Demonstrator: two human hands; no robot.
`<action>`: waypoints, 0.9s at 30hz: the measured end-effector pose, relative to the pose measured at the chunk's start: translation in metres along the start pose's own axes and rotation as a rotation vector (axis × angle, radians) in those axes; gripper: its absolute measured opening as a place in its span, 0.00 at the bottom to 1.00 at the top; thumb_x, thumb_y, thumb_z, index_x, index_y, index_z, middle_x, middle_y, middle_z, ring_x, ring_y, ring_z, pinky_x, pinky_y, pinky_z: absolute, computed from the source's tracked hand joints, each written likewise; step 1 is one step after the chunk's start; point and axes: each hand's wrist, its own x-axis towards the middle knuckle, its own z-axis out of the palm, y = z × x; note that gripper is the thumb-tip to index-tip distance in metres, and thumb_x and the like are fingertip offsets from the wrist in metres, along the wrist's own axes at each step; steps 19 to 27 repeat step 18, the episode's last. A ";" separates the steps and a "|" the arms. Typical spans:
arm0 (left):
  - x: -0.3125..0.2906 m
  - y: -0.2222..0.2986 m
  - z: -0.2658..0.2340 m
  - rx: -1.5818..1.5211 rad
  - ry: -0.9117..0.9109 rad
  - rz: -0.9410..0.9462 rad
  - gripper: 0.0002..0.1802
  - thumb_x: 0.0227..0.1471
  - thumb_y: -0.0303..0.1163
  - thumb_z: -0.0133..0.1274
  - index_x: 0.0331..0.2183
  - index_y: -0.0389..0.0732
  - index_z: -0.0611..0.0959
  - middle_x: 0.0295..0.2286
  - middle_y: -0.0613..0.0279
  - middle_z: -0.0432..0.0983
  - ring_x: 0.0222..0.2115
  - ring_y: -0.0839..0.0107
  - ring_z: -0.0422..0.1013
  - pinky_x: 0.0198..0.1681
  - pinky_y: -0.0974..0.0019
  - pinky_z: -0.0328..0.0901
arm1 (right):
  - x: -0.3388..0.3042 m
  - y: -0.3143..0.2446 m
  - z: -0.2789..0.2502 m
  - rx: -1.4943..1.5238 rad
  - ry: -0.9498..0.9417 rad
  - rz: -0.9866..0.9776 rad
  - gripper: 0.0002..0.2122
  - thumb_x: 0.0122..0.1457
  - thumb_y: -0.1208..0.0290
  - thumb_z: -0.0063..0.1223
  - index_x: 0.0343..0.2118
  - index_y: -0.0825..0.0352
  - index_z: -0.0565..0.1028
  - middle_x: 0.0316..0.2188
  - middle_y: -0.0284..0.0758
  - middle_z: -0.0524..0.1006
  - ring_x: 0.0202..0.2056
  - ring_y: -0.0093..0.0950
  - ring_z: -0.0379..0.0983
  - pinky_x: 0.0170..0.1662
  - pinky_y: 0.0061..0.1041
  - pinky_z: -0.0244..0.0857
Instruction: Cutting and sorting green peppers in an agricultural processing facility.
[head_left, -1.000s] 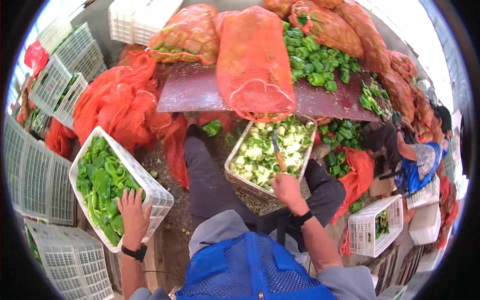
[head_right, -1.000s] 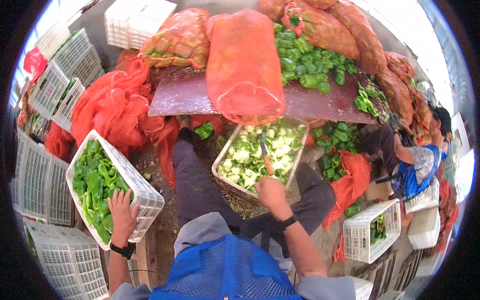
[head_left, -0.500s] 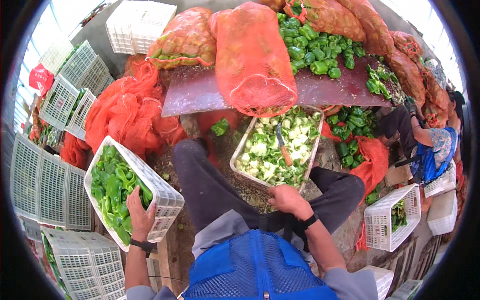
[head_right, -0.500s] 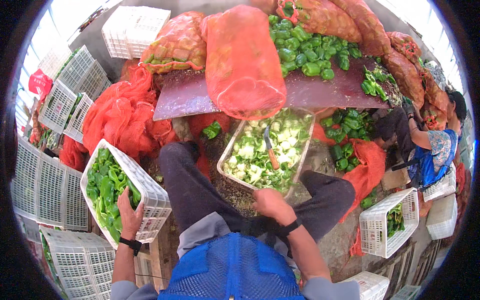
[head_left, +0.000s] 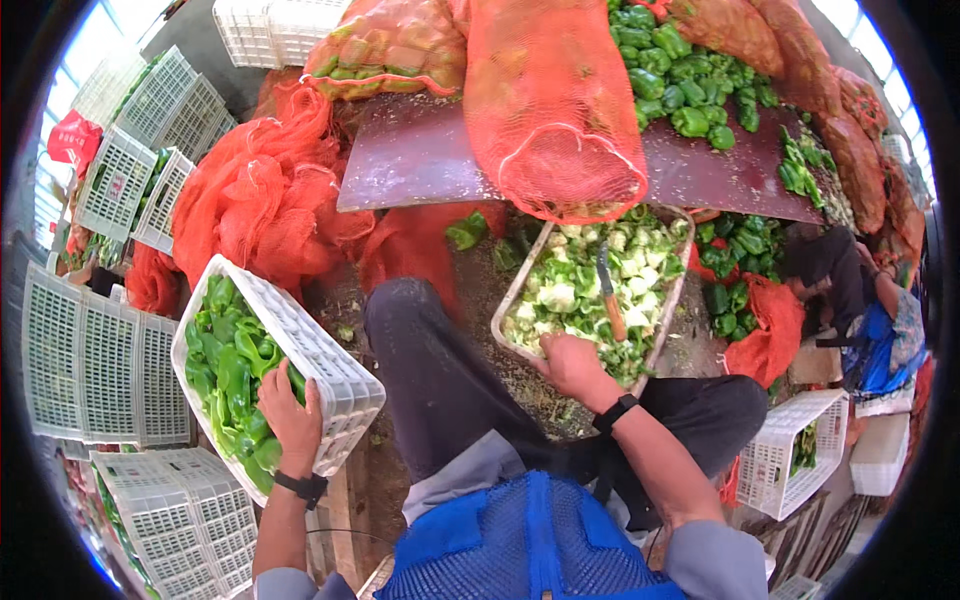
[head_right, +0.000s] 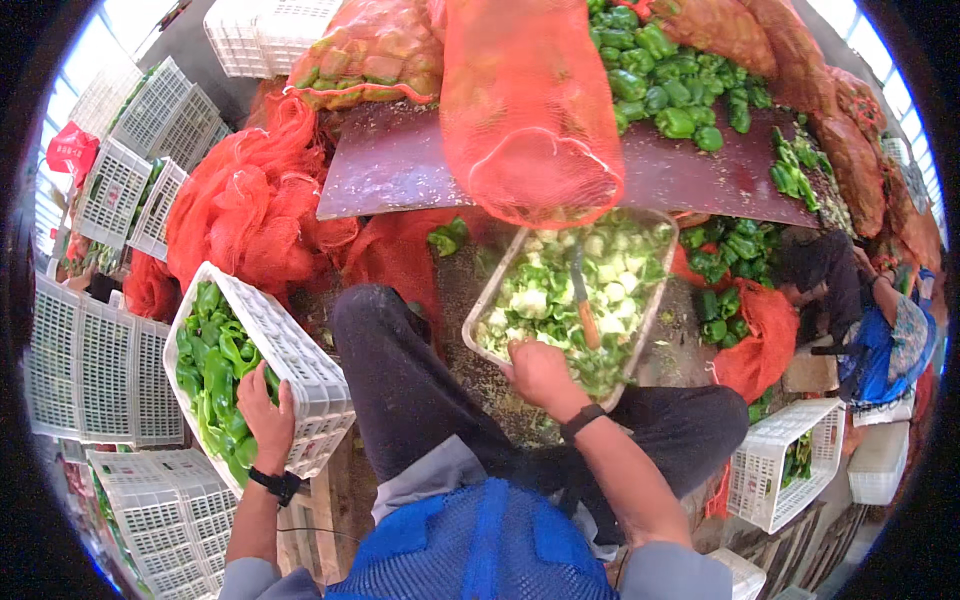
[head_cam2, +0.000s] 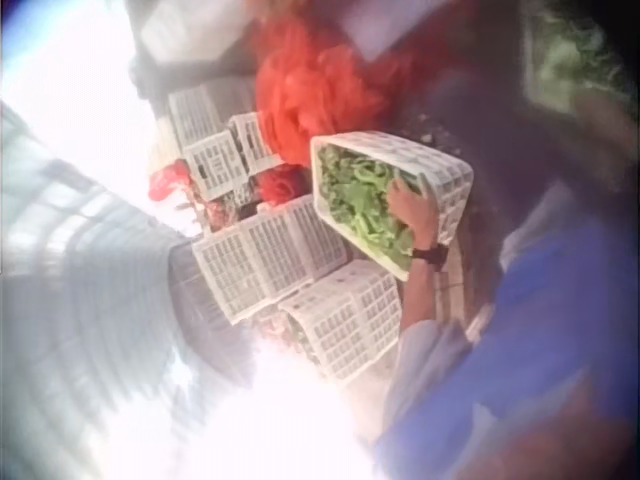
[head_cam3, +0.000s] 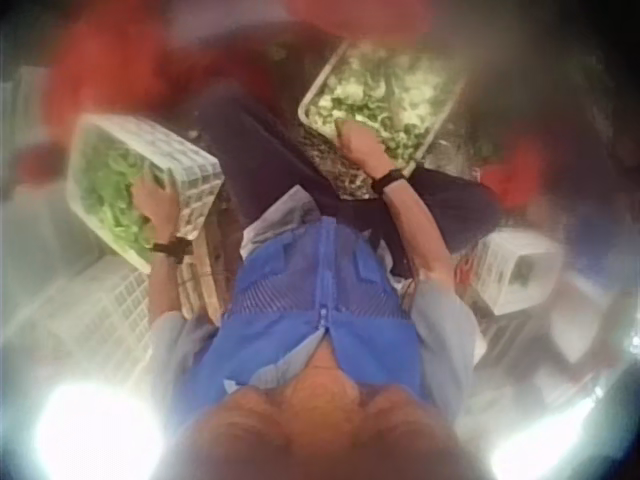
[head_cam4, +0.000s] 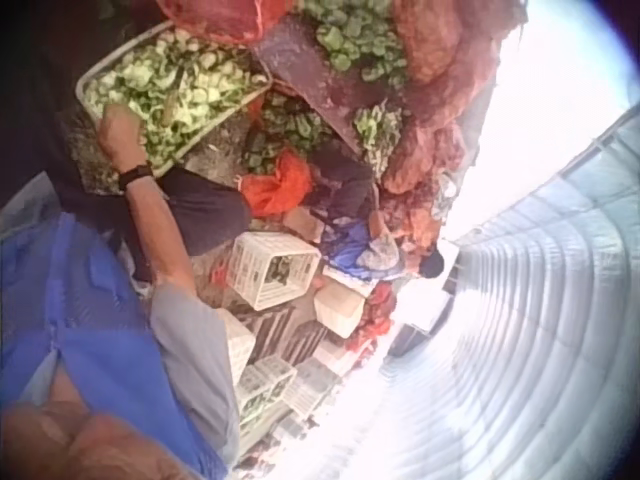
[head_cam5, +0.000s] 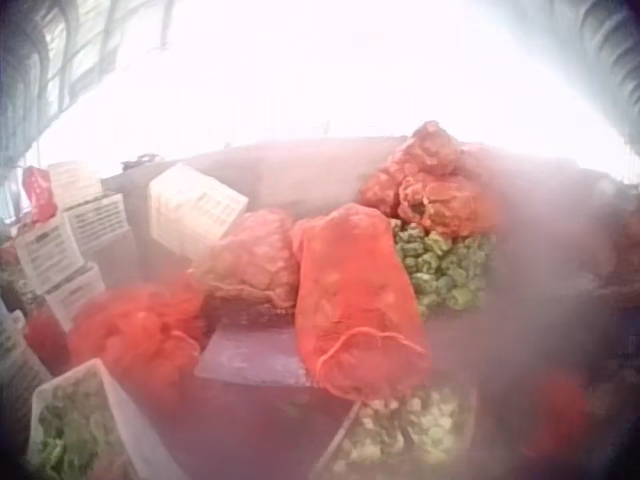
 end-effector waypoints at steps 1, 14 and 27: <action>-0.003 -0.009 0.013 -0.017 0.099 0.020 0.35 0.61 0.41 0.59 0.65 0.38 0.71 0.64 0.42 0.65 0.64 0.41 0.60 0.67 0.43 0.53 | 0.005 -0.004 -0.001 -0.018 -0.020 -0.059 0.15 0.60 0.58 0.63 0.38 0.65 0.76 0.32 0.44 0.80 0.36 0.47 0.80 0.39 0.46 0.74; -0.003 0.008 0.017 -0.038 0.024 -0.065 0.37 0.63 0.35 0.48 0.69 0.32 0.63 0.66 0.38 0.61 0.68 0.41 0.56 0.72 0.41 0.44 | 0.033 0.019 0.021 0.072 -0.021 -0.366 0.18 0.50 0.72 0.66 0.46 0.65 0.78 0.53 0.51 0.72 0.53 0.50 0.68 0.60 0.55 0.57; -0.006 0.007 0.008 -0.041 0.002 -0.090 0.38 0.66 0.44 0.44 0.69 0.33 0.62 0.67 0.38 0.60 0.69 0.40 0.54 0.72 0.39 0.43 | 0.035 0.035 0.044 0.125 -0.060 -0.403 0.22 0.49 0.68 0.66 0.49 0.64 0.79 0.56 0.49 0.71 0.54 0.47 0.68 0.61 0.55 0.55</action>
